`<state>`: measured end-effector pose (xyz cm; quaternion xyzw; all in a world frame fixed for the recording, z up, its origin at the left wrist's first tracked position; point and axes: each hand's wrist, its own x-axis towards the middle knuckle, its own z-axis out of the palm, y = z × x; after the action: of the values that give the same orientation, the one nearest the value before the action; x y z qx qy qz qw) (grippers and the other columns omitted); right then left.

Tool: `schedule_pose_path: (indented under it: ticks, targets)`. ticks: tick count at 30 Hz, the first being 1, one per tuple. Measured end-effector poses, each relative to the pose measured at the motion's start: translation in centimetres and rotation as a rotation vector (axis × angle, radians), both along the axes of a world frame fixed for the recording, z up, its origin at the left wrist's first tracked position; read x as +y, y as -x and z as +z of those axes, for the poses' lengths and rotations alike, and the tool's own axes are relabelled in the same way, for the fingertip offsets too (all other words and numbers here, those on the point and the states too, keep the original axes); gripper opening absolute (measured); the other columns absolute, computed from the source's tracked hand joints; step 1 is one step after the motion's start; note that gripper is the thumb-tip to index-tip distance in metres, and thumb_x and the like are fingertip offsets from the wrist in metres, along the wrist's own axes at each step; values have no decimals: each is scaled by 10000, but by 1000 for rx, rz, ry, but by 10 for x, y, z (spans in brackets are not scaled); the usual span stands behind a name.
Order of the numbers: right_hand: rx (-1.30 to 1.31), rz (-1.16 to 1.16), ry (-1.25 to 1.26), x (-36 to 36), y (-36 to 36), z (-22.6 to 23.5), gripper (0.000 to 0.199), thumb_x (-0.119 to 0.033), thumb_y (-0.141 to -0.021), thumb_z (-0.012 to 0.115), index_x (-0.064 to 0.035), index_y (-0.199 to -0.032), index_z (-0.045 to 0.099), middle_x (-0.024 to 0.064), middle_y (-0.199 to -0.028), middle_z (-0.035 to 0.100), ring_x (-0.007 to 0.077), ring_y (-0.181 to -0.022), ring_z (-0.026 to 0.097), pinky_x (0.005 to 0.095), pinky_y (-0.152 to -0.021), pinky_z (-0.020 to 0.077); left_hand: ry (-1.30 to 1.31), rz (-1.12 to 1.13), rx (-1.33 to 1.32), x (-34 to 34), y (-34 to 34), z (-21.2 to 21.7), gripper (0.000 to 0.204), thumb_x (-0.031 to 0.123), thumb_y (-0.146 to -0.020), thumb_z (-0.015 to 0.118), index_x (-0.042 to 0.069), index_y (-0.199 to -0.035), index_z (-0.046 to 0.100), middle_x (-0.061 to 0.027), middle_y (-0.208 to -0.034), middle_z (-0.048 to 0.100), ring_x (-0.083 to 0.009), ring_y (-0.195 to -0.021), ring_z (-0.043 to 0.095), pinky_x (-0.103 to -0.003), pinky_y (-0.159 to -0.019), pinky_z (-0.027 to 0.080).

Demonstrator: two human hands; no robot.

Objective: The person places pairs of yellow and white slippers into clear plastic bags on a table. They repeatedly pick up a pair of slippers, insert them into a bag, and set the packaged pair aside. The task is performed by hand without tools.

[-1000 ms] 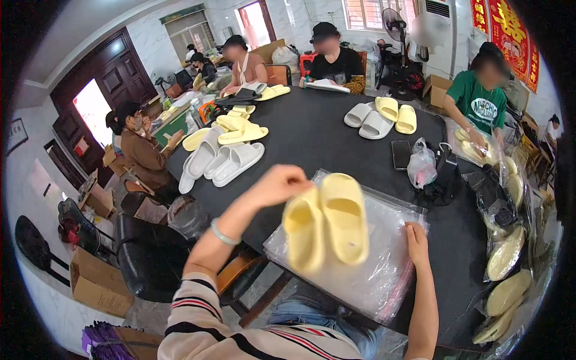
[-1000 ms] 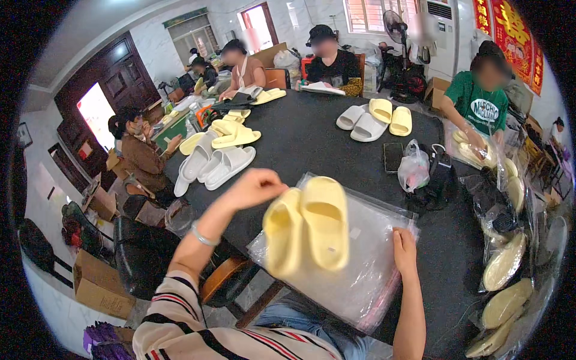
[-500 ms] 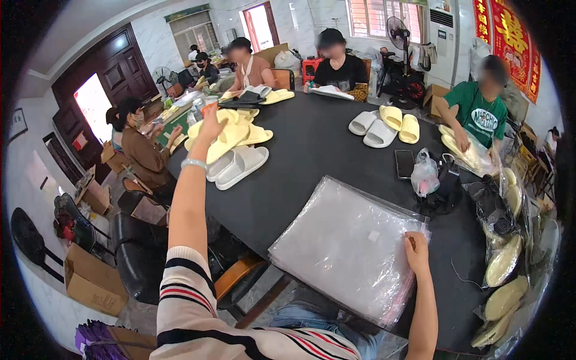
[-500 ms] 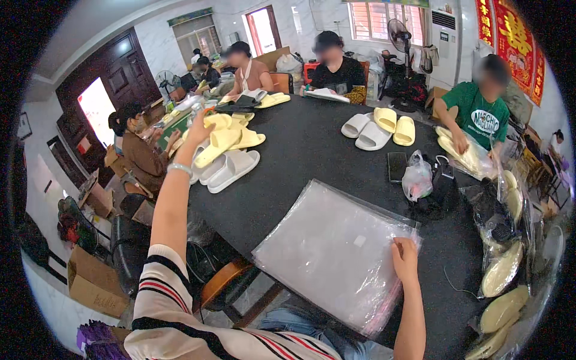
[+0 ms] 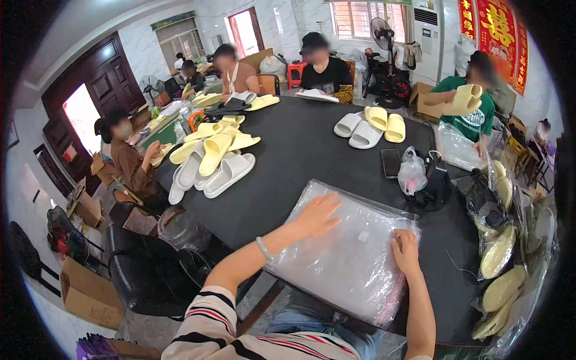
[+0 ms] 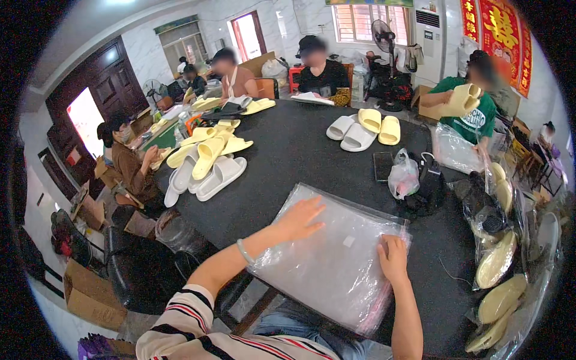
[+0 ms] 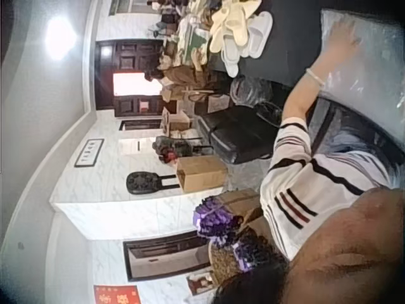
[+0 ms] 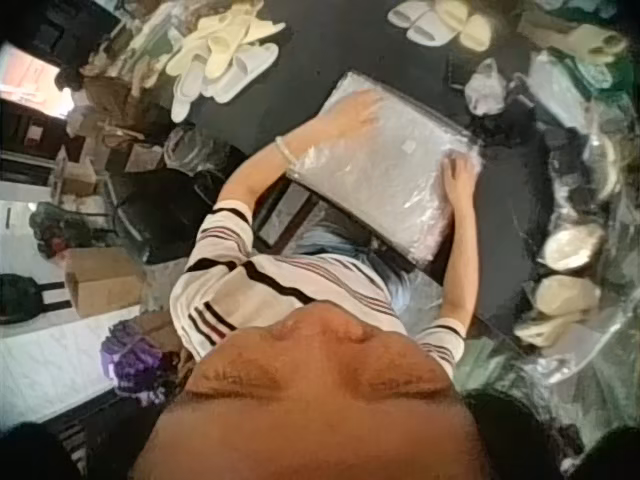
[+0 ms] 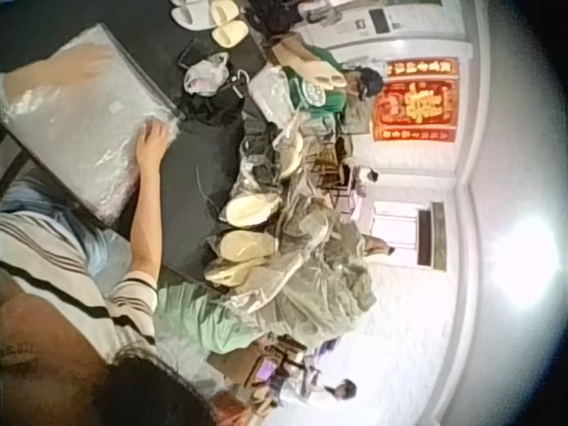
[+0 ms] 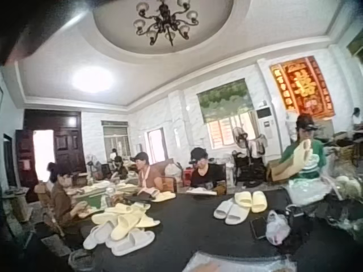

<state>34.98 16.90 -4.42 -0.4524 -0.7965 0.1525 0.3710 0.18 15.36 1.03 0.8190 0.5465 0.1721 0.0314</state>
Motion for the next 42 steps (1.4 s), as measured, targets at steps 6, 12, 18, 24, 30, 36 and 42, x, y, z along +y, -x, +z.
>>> schedule_pose_path:
  ticks: [6,12,18,24,30,36,42]
  targets:
    - [-137,2,-62,0,2,7,349,-133,-813,674,-15,-1135,609,177,-1166,610,357,-1112,562,452,-970,444,-62,78,152,28,-20,-48,632,482,-951,493,68,-1426,445,-193,-1524,354,-375,-1401,336,-595,-1122,231]
    - [-235,-46,8,-1,-15,13,408,-209,-823,671,-99,-1210,605,95,-1252,591,313,-1156,553,439,-963,453,-49,106,106,24,-15,-57,642,492,-932,521,118,-1448,438,-175,-1521,369,-380,-1424,297,-580,-1164,157]
    - [-28,-583,-413,16,-92,78,574,-88,-711,757,-119,-1251,562,134,-1295,544,359,-1188,517,468,-966,437,-55,90,88,26,-17,-57,642,457,-929,542,115,-1460,430,-178,-1517,381,-352,-1426,310,-545,-1182,127]
    - [-507,-1278,121,-23,-211,65,923,-238,-629,849,-180,-1435,403,161,-1503,364,354,-1388,344,526,-1108,301,-77,80,83,27,-16,-58,643,440,-926,551,87,-1451,437,-190,-1510,389,-356,-1418,321,-543,-1182,121]
    - [-124,-1359,-99,-38,-275,37,614,67,-739,593,-156,-1310,565,168,-1358,525,376,-1232,493,434,-1009,433,-54,50,50,30,-19,-57,640,434,-930,548,75,-1448,436,-194,-1516,377,-357,-1423,310,-536,-1186,110]
    - [-5,-1269,-807,-60,-253,96,429,107,-774,601,-89,-1150,667,108,-1124,666,265,-993,636,376,-819,505,-37,67,35,25,-15,-54,644,435,-930,551,74,-1450,431,-202,-1515,374,-361,-1425,304,-538,-1184,108]
    - [734,-1087,-1132,-81,-246,120,306,38,-936,568,7,-1240,566,105,-1130,654,161,-903,635,264,-734,524,-62,69,43,25,-12,-55,636,445,-929,555,79,-1438,447,-200,-1508,383,-362,-1415,321,-548,-1174,141]
